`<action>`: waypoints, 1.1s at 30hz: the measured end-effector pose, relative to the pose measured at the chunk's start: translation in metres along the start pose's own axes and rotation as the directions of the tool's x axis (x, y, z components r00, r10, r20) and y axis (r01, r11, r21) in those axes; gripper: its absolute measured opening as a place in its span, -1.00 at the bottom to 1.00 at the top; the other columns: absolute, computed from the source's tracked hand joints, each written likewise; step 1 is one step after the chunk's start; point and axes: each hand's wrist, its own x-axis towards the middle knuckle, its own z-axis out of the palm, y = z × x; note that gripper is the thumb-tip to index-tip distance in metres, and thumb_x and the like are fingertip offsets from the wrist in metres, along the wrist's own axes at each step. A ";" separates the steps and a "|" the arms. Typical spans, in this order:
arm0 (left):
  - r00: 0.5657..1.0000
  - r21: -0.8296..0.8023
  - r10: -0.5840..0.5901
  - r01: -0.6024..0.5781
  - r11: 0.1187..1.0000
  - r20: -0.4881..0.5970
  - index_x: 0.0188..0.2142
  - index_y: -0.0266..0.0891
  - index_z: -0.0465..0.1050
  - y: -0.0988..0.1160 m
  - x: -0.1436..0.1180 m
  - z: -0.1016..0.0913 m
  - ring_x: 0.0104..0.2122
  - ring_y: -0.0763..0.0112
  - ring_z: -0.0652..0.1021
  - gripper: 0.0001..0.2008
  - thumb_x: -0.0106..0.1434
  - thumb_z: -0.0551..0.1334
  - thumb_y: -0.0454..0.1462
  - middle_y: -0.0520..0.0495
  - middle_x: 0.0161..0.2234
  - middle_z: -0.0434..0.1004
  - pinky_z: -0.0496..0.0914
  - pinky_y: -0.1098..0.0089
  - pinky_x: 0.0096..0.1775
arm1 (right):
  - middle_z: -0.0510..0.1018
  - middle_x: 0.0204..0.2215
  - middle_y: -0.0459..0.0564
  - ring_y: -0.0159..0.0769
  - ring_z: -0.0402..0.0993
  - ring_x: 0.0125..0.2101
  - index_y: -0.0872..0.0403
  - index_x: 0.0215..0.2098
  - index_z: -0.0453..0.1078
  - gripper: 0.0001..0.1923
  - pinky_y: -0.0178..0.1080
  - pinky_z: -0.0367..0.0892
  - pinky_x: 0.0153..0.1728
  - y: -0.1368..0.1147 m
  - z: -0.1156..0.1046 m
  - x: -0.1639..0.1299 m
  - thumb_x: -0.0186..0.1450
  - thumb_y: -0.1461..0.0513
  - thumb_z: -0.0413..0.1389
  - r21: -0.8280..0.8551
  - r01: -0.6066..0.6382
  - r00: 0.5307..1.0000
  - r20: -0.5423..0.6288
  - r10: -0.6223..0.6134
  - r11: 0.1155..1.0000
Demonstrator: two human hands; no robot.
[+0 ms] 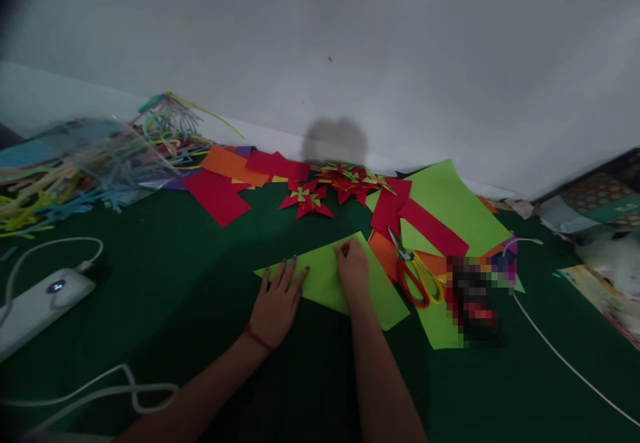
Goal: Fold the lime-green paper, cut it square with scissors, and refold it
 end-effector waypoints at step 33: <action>0.972 -0.181 -0.219 0.201 0.963 -0.086 0.01 -0.30 0.31 -0.027 0.001 -0.019 0.06 0.14 0.32 -0.65 0.31 -0.04 -0.22 -0.25 0.08 0.27 0.29 0.11 -0.02 | 0.40 -0.53 -0.07 -0.29 0.32 -0.52 0.03 -0.49 0.21 -0.81 -0.27 0.16 -0.55 0.000 -0.002 0.003 0.16 0.09 0.02 0.072 -0.042 0.999 0.025 0.041 0.997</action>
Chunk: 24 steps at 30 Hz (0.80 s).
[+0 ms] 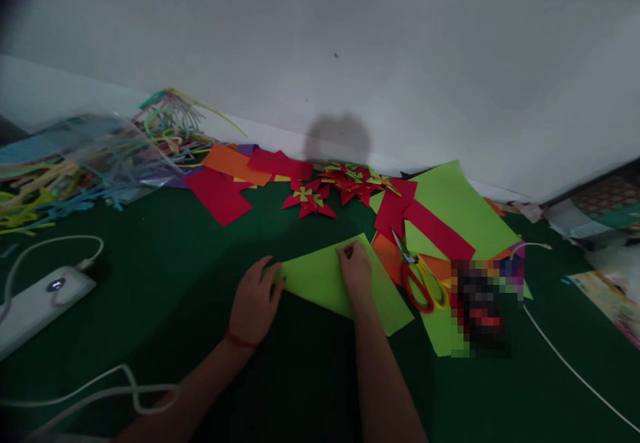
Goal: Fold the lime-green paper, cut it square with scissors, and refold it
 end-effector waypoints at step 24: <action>0.943 -0.134 -0.262 0.292 0.947 0.205 -0.31 -0.30 0.34 -0.029 0.022 -0.014 -0.30 0.33 0.42 -0.88 0.25 0.09 -0.28 -0.05 -0.32 0.35 0.36 0.31 -0.27 | 0.39 -0.51 -0.06 -0.27 0.33 -0.50 0.03 -0.48 0.22 -0.82 -0.24 0.21 -0.51 -0.001 -0.002 0.001 0.14 0.10 0.05 0.003 -0.039 0.998 0.044 0.038 0.999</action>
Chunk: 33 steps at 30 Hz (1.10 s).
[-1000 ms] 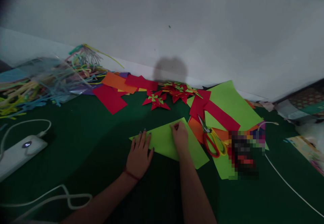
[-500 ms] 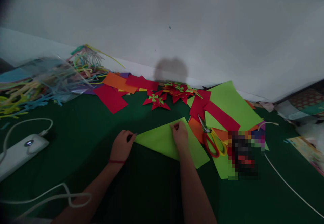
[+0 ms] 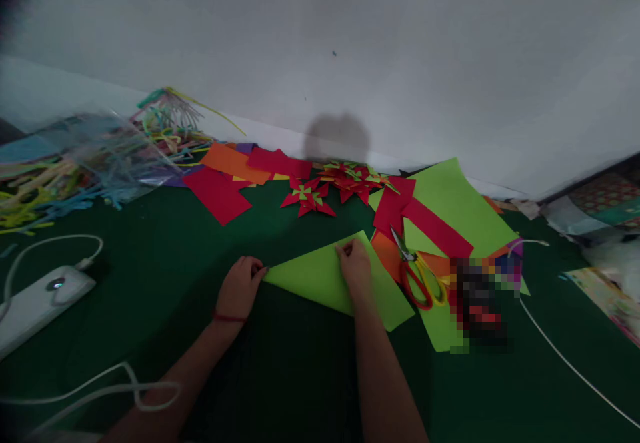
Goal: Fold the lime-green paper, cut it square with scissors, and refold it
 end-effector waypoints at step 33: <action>0.847 0.293 0.531 -0.508 0.810 0.003 0.21 -0.16 0.01 0.046 -0.034 0.039 0.22 0.05 0.04 -0.49 0.30 0.01 -0.14 -0.17 0.26 -0.04 0.06 -0.06 0.12 | 0.35 -0.55 -0.11 -0.29 0.29 -0.50 0.02 -0.52 0.19 -0.81 -0.26 0.15 -0.49 0.003 0.002 0.002 0.12 0.11 0.05 -0.034 0.037 0.999 -0.016 -0.037 0.999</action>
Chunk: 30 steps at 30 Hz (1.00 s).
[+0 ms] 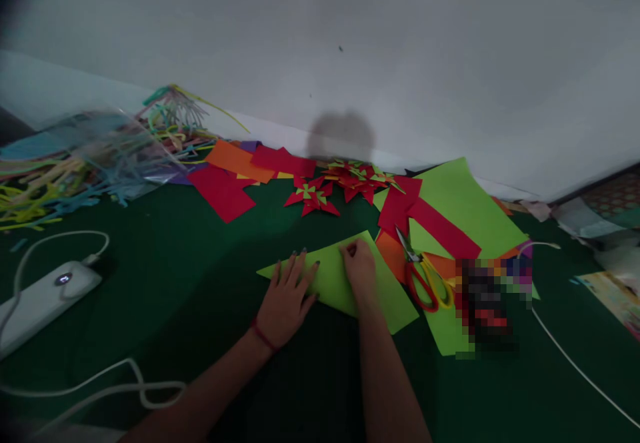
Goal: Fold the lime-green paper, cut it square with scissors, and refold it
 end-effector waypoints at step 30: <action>0.974 0.007 -0.227 0.227 0.974 0.006 0.21 -0.39 -0.01 -0.013 -0.023 0.010 0.22 0.14 0.07 -0.44 0.31 -0.05 -0.13 -0.30 0.25 -0.03 0.16 0.11 0.11 | 0.37 -0.51 -0.08 -0.28 0.30 -0.49 0.03 -0.50 0.21 -0.78 -0.27 0.18 -0.52 -0.002 -0.002 -0.002 0.13 0.06 0.06 -0.008 -0.028 0.999 0.040 0.028 1.000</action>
